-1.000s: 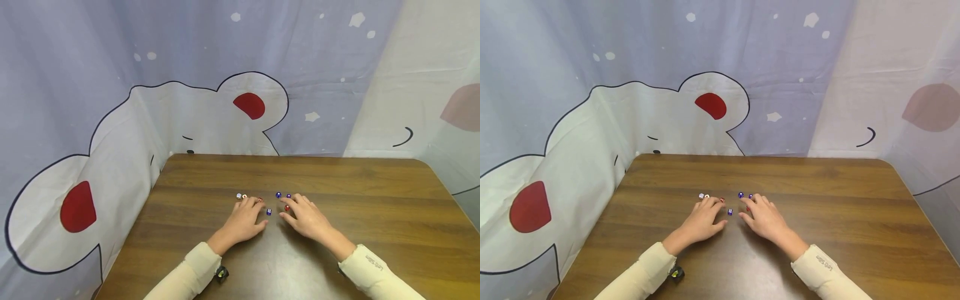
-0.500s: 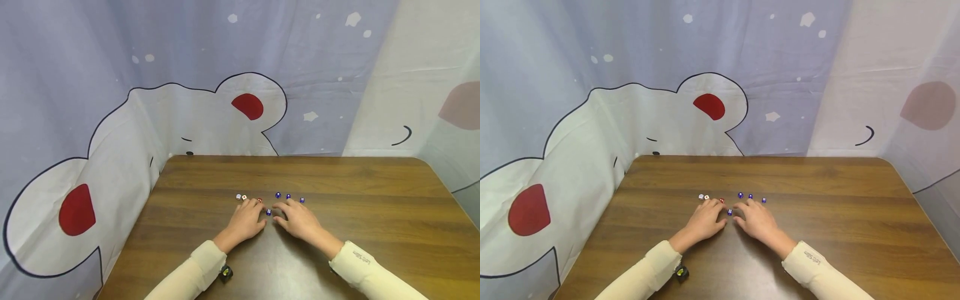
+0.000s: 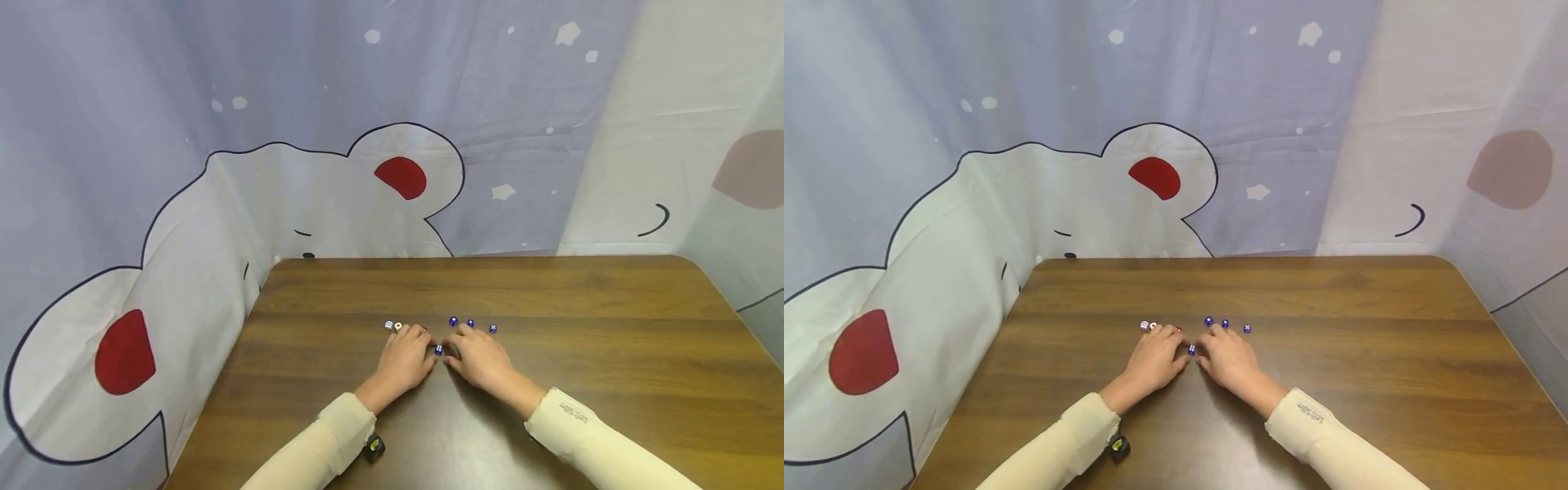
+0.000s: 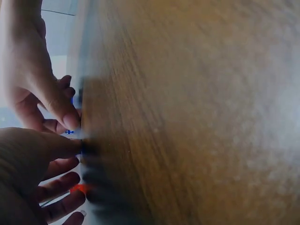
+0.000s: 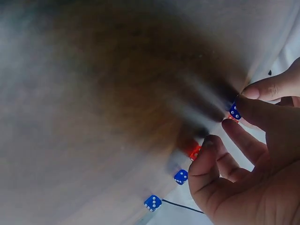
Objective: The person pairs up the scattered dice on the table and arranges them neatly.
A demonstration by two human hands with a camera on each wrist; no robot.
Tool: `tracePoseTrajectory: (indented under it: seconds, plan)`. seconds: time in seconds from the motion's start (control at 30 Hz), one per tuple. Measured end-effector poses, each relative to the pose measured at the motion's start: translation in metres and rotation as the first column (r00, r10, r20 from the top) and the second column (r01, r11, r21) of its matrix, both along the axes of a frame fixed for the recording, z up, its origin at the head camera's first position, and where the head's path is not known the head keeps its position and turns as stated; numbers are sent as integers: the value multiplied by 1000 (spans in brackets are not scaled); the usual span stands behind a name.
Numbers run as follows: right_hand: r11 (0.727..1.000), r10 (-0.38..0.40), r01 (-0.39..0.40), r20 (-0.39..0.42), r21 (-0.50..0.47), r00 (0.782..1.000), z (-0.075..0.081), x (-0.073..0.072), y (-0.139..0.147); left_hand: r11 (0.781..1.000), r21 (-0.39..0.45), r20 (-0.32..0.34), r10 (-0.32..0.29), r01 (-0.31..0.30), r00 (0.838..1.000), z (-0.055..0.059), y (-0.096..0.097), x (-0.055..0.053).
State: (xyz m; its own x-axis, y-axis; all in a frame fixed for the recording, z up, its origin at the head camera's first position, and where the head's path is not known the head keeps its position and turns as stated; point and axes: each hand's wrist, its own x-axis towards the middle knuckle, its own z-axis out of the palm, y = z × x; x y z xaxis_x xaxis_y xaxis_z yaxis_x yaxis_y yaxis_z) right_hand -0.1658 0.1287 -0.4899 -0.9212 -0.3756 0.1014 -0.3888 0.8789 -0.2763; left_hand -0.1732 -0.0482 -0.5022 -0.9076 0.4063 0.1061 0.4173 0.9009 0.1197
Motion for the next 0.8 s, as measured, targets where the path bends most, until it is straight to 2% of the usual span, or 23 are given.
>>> tracePoseTrajectory:
  seconds: [0.27, 0.8]
  plan:
    - [999, -9, 8, -16, -36, 1000, -2, -2, -5, 1000, 28, 1, -7, 7, 1000, 2, 3, 0]
    - [999, 10, -10, 7, -43, 1000, -2, 8, -8, 998, -20, -33, -65, 64, 997, 1, -5, 3]
